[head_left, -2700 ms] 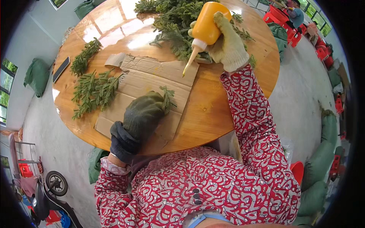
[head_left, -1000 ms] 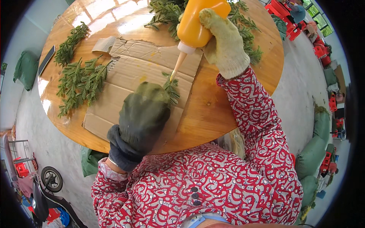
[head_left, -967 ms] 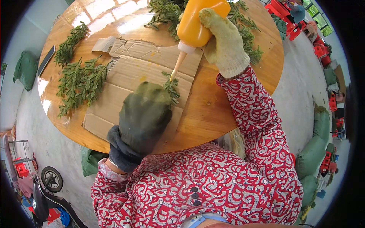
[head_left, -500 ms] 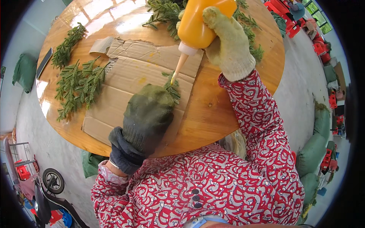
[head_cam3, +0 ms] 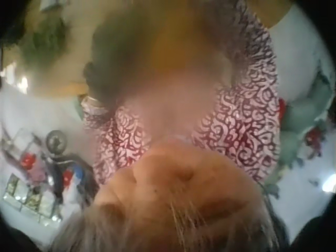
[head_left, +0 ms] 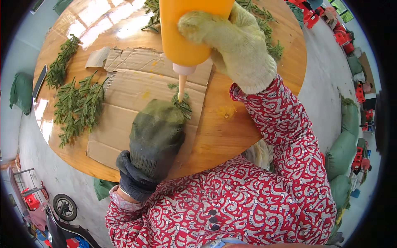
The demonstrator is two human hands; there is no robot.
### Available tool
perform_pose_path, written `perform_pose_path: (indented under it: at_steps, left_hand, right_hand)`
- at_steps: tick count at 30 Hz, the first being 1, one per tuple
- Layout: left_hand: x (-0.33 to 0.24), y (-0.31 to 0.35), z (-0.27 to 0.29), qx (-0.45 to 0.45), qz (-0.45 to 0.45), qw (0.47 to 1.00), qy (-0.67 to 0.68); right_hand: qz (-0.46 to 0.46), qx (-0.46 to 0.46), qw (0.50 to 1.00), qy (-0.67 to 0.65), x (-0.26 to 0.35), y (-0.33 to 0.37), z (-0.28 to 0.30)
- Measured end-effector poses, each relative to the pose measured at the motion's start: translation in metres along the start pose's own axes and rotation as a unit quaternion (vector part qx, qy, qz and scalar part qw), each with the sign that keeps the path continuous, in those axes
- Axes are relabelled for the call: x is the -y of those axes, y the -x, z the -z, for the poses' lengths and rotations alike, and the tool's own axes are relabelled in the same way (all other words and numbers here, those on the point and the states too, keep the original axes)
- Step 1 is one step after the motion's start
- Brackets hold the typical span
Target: The person applies glue onto artificial foliage branches on a piece of cardboard using a squeeze bottle.
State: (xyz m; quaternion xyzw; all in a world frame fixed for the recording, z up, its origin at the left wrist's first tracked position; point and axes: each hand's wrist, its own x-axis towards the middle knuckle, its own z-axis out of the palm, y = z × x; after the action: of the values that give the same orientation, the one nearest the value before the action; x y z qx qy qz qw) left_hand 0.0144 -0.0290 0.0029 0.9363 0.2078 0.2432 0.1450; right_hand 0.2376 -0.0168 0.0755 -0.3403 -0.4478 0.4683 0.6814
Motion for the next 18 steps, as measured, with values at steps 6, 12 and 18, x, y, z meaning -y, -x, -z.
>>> perform_pose_path:
  at_steps: [6,12,18]
  left_hand:
    - [-0.0012,-0.0013,-0.0016,-0.018,-0.016,1.0,0.004]
    - [-0.0053,-0.0029,0.0002,-0.014,0.002,1.0,-0.001]
    - [-0.0034,-0.0029,0.0,-0.013,-0.002,1.0,0.02]
  right_hand:
    - [0.047,0.068,0.995,-0.047,-0.0001,-0.0021,0.0107]
    - [0.02,0.034,0.999,-0.026,0.0006,-0.0044,0.0096]
    - [0.01,0.025,0.999,-0.021,0.0002,-0.0063,0.0101]
